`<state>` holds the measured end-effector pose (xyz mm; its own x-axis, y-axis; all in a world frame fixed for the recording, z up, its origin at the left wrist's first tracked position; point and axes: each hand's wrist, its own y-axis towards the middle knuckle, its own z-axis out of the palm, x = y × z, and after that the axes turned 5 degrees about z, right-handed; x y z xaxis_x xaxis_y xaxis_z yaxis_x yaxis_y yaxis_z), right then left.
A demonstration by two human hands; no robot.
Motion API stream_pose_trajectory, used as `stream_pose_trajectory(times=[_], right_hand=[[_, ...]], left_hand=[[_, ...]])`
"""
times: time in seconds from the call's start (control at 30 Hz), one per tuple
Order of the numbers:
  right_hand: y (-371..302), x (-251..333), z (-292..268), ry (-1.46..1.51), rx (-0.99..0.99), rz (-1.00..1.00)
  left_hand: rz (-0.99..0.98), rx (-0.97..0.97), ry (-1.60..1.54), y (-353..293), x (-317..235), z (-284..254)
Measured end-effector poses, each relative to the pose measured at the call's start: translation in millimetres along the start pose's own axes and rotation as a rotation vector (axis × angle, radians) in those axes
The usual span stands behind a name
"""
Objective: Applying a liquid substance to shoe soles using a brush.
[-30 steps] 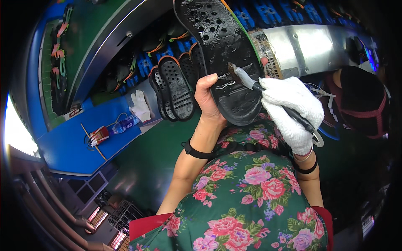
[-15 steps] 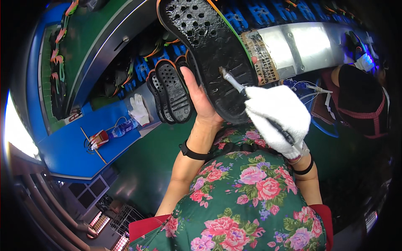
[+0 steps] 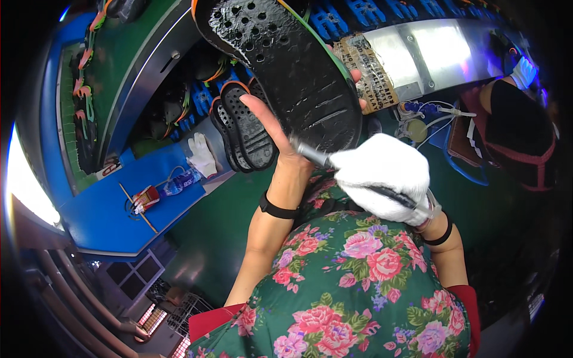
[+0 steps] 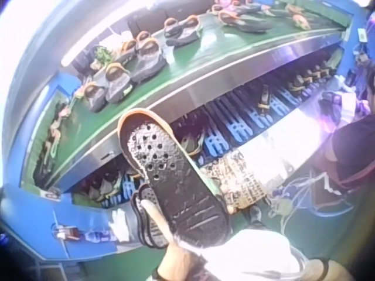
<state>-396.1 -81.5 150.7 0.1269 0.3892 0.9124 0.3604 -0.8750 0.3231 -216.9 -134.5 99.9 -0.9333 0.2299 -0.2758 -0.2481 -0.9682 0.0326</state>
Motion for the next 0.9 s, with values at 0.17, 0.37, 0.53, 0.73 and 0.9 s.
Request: stream_pose_trajectory(times=[0.17,0.37,0.53,0.73,0.9], right_hand=[[0,-9,-2,0.161,-0.127,0.023],[-3,-6,-1,0.127,0.140,-0.094],[5,-23,-6,0.006,0.009,-0.124],[0,-15,-2,0.320,0.255,-0.047],[12,-20,-7,-0.049,0.112,-0.239]], left_hand=[[0.027,0.028,0.045,3,0,0],[-0.113,0.041,0.192,-1,-22,-13],[-0.208,0.042,0.168,0,-29,-3],[-0.298,0.013,0.305,-4,-40,-8],[-0.413,-0.019,0.430,-5,-52,2]])
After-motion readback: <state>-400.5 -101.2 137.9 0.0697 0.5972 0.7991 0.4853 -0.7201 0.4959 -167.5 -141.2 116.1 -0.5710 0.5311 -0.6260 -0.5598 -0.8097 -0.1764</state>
